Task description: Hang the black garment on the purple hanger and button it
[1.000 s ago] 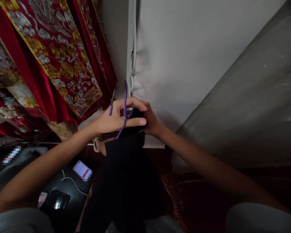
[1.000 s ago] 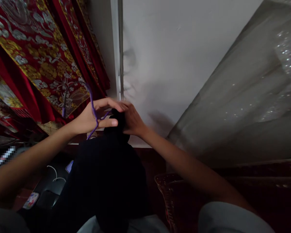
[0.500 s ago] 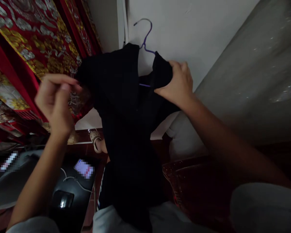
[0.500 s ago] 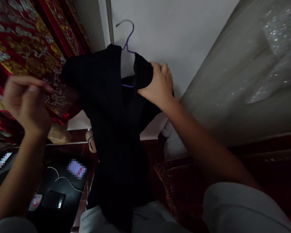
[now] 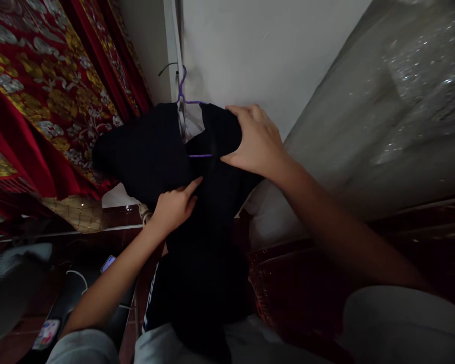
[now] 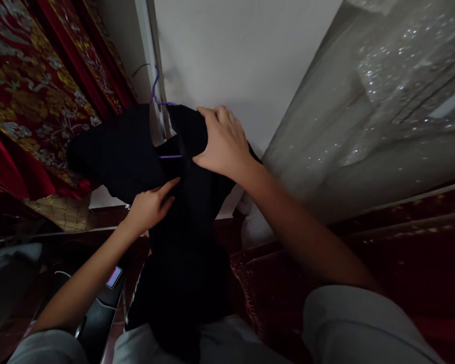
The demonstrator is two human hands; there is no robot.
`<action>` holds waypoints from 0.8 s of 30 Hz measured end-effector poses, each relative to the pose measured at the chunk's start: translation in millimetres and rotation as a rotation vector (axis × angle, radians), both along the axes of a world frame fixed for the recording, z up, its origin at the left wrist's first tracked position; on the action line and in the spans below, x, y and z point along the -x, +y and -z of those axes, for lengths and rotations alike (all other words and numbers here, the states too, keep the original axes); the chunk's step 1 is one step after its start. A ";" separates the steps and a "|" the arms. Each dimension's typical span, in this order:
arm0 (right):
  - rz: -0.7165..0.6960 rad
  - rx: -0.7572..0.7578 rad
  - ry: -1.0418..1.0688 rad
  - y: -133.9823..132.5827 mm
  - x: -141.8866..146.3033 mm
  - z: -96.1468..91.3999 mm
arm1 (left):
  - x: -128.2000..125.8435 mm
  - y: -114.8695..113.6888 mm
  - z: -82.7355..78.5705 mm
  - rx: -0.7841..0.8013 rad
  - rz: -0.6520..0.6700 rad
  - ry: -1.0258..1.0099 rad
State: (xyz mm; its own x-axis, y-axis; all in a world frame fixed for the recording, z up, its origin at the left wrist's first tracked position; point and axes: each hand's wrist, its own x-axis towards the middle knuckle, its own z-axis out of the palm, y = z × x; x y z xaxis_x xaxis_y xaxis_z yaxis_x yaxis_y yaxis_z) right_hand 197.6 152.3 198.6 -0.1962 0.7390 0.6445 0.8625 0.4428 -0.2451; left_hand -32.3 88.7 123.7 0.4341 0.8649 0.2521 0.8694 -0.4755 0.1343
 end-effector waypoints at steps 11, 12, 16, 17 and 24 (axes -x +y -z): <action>-0.016 -0.114 0.137 10.6 -17.3 52.3 | -5.8 -57.4 70.8 -0.158 -0.037 -0.584; -0.022 -0.136 0.180 4.6 -14.6 54.8 | -8.6 -62.9 75.0 -0.184 -0.022 -0.670; -0.157 -0.171 0.516 -49.9 16.2 68.8 | -24.5 -78.5 80.2 -0.149 -0.074 -1.024; -0.225 -0.137 0.625 -67.4 27.5 76.6 | -28.8 -82.3 80.1 -0.092 -0.087 -1.123; -0.332 0.292 0.998 -134.1 77.2 148.8 | -47.7 -111.1 89.8 0.142 -0.196 -1.511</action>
State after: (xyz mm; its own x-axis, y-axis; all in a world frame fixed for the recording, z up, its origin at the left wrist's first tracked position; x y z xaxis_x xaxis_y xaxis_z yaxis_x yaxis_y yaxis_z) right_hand 120.4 18.2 49.9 0.1003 0.8960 0.4326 0.0651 0.4279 -0.9015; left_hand 15.4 -22.4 33.9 -0.2655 0.9305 0.2523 -0.0727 -0.2803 0.9571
